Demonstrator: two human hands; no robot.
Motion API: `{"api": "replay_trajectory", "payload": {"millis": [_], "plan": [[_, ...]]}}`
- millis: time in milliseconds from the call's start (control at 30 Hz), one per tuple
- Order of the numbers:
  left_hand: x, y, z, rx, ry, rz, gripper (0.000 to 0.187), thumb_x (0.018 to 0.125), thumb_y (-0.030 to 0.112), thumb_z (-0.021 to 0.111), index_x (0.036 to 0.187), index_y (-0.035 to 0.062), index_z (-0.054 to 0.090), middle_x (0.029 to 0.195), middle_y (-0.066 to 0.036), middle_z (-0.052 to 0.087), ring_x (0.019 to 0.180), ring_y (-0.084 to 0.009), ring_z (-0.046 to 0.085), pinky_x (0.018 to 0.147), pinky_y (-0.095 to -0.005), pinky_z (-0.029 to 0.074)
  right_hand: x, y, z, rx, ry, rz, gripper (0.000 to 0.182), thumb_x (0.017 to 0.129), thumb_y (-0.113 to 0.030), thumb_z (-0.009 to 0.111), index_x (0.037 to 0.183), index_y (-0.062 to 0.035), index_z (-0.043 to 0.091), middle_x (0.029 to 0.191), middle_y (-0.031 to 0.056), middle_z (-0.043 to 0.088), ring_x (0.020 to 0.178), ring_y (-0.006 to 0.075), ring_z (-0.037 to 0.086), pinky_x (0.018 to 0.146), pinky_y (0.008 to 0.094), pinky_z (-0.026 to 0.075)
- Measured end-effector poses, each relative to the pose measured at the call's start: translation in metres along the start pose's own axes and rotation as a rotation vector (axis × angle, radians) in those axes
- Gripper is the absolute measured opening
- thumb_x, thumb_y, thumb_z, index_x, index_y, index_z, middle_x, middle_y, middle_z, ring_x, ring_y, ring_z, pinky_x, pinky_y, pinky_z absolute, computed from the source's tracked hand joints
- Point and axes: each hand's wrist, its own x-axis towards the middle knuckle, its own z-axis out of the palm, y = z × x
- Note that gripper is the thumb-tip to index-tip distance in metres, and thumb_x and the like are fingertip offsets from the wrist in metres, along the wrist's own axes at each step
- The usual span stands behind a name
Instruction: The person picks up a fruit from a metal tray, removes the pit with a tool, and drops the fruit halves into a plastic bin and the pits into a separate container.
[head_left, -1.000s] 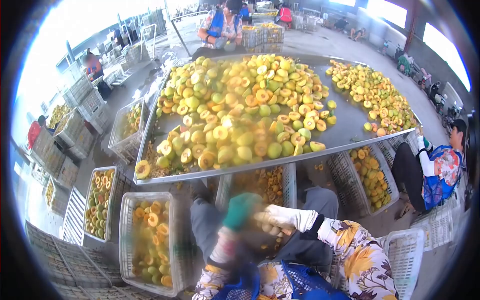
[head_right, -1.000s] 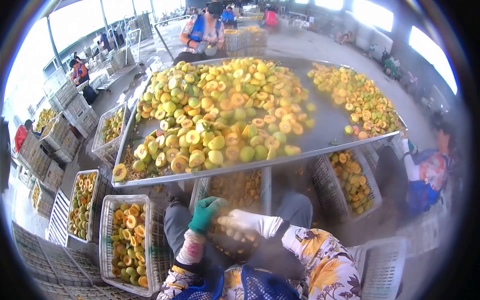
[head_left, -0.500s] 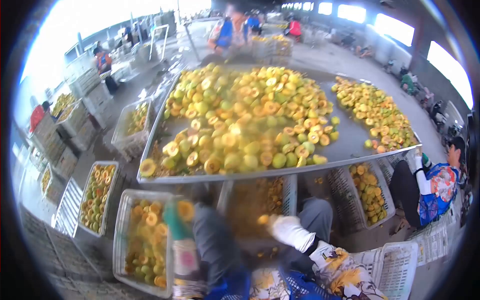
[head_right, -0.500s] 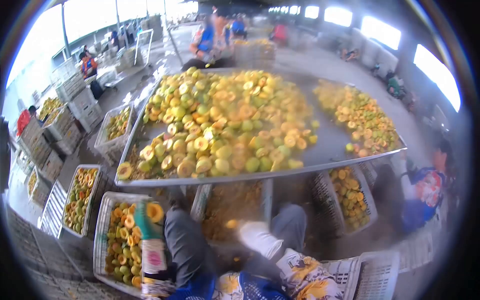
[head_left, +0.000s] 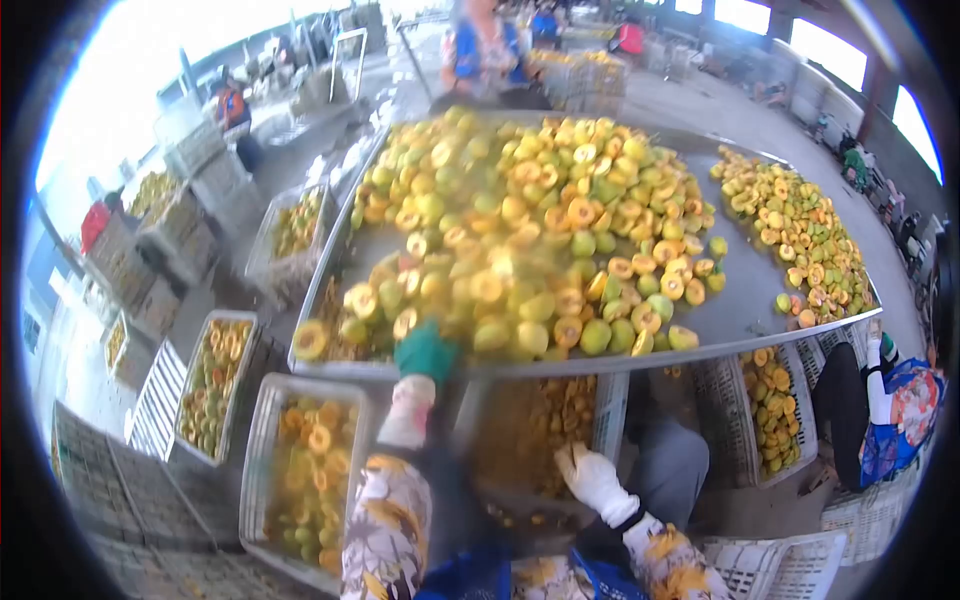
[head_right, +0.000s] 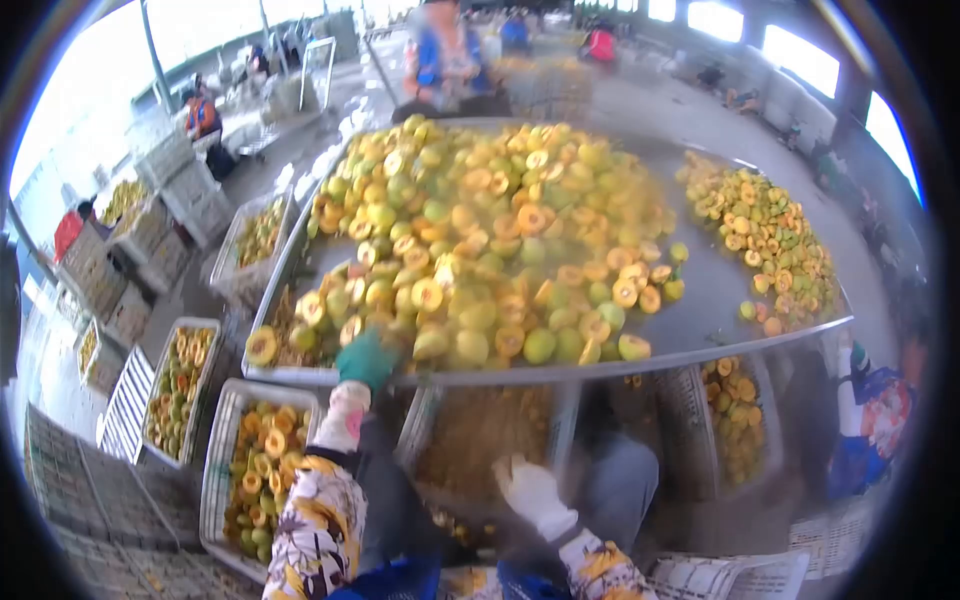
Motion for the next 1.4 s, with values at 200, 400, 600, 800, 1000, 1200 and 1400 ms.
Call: {"api": "replay_trajectory", "payload": {"millis": [200, 400, 600, 800, 1000, 1200, 1400], "plan": [[-0.003, -0.002, -0.002, -0.482, 0.018, 0.022, 0.037, 0.073, 0.017, 0.065, 0.108, 0.0086, 0.058, 0.095, -0.016, 0.064, 0.087, -0.0333, 0.065, 0.067, -0.0414, 0.053, -0.005, 0.023, 0.016, 0.317, -0.080, 0.028, 0.038, 0.090, -0.034, 0.056, 0.106, 0.0006, 0.059, 0.095, 0.0265, 0.064, 0.094, 0.0419, 0.061, 0.080, 0.0441, 0.050], [-0.061, 0.026, -0.081, -2.035, -0.155, -0.211, 0.036, 0.075, 0.009, 0.062, 0.110, 0.0037, 0.055, 0.105, -0.012, 0.060, 0.088, -0.0261, 0.063, 0.079, -0.0360, 0.056, -0.013, 0.004, 0.006, 0.364, -0.107, -0.100, 0.034, 0.093, -0.030, 0.054, 0.109, -0.0005, 0.057, 0.094, 0.0231, 0.065, 0.090, 0.0411, 0.062, 0.076, 0.0396, 0.050], [-0.124, 0.075, -0.103, -2.153, -0.353, -0.525, 0.053, 0.093, 0.056, 0.045, 0.106, 0.0072, 0.059, 0.087, -0.010, 0.065, 0.066, -0.0178, 0.064, 0.048, -0.0283, 0.052, -0.009, -0.028, -0.050, 0.550, 0.150, -0.053, 0.021, 0.094, -0.019, 0.054, 0.094, 0.0024, 0.057, 0.073, 0.0263, 0.059, 0.073, 0.0437, 0.061, 0.057, 0.0449, 0.046], [-0.160, 0.074, -0.073, -1.624, -0.361, -0.236, 0.054, 0.094, 0.056, 0.044, 0.097, 0.0041, 0.059, 0.080, -0.008, 0.063, 0.066, -0.0159, 0.063, 0.053, -0.0279, 0.053, -0.028, -0.100, -0.097, 0.185, 0.202, -0.462, 0.022, 0.089, -0.022, 0.061, 0.089, -0.0013, 0.054, 0.062, 0.0167, 0.062, 0.055, 0.0348, 0.062, 0.047, 0.0397, 0.048], [-0.175, 0.073, -0.069, -1.406, -0.142, 0.085, 0.055, 0.095, 0.053, 0.045, 0.095, 0.0013, 0.062, 0.083, -0.005, 0.062, 0.069, -0.0110, 0.059, 0.061, -0.0232, 0.048, -0.026, -0.110, -0.077, 0.110, 0.265, -0.490, 0.020, 0.089, -0.018, 0.061, 0.086, -0.0029, 0.047, 0.061, 0.0150, 0.060, 0.054, 0.0340, 0.061, 0.045, 0.0413, 0.047], [-0.181, 0.075, -0.069, -1.248, -0.033, 0.067, 0.030, 0.090, 0.028, 0.056, 0.101, 0.0001, 0.059, 0.088, -0.013, 0.064, 0.074, -0.0232, 0.062, 0.066, -0.0335, 0.050, -0.027, -0.115, -0.071, 0.125, 0.255, -0.463, 0.021, 0.088, -0.017, 0.060, 0.086, -0.0015, 0.046, 0.059, 0.0179, 0.058, 0.051, 0.0360, 0.059, 0.043, 0.0431, 0.046], [-0.183, 0.075, -0.090, -1.144, -0.234, -0.026, 0.033, 0.096, 0.030, 0.049, 0.094, 0.0012, 0.064, 0.077, -0.010, 0.065, 0.070, -0.0177, 0.061, 0.065, -0.0304, 0.048, -0.017, -0.096, -0.062, 0.162, 0.032, -0.538, 0.022, 0.089, -0.018, 0.056, 0.088, 0.0024, 0.047, 0.059, 0.0241, 0.055, 0.056, 0.0419, 0.058, 0.047, 0.0471, 0.044]]}}
